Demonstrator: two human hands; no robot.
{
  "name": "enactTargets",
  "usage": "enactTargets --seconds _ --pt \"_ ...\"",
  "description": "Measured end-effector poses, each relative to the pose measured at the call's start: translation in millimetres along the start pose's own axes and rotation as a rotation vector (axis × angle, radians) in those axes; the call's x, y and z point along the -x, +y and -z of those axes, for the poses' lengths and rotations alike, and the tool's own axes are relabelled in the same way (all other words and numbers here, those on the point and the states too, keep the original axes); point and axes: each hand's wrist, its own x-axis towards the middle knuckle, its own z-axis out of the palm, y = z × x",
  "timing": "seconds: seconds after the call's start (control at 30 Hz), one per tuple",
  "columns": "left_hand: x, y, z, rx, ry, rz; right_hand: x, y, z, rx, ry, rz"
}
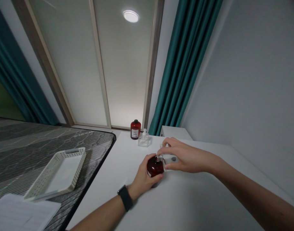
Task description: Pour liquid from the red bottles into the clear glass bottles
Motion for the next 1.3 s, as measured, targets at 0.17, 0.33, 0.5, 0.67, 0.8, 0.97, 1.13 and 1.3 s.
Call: enactTargets --seconds 0.17,0.33,0.5,0.67,0.8,0.97,1.13,1.3 --pt "-0.6 0.9 -0.5 -0.003 0.000 -0.003 -0.1 0.1 -0.3 0.008 0.002 0.006" --pt "-0.5 2.0 -0.4 -0.016 0.003 0.004 -0.4 -0.6 0.7 0.012 -0.007 -0.008" --pt "0.1 2.6 -0.4 -0.013 0.001 0.001 -0.7 -1.9 1.4 0.010 -0.009 -0.010" --pt "-0.6 2.8 -0.2 -0.011 -0.003 0.001 -0.7 -1.2 1.1 0.009 -0.010 0.002" --pt "-0.6 2.1 -0.4 -0.007 0.002 0.001 -1.0 -0.4 0.8 0.014 -0.011 -0.003" --pt "0.3 2.1 -0.4 0.004 -0.007 0.002 -1.9 -0.7 1.1 0.028 -0.016 0.004" --pt "-0.1 4.8 -0.1 -0.018 -0.006 0.009 -2.9 -3.0 2.2 0.028 -0.023 -0.002" --pt "-0.7 5.6 -0.5 -0.008 -0.004 -0.001 -3.4 -4.5 2.9 0.041 -0.035 -0.011"
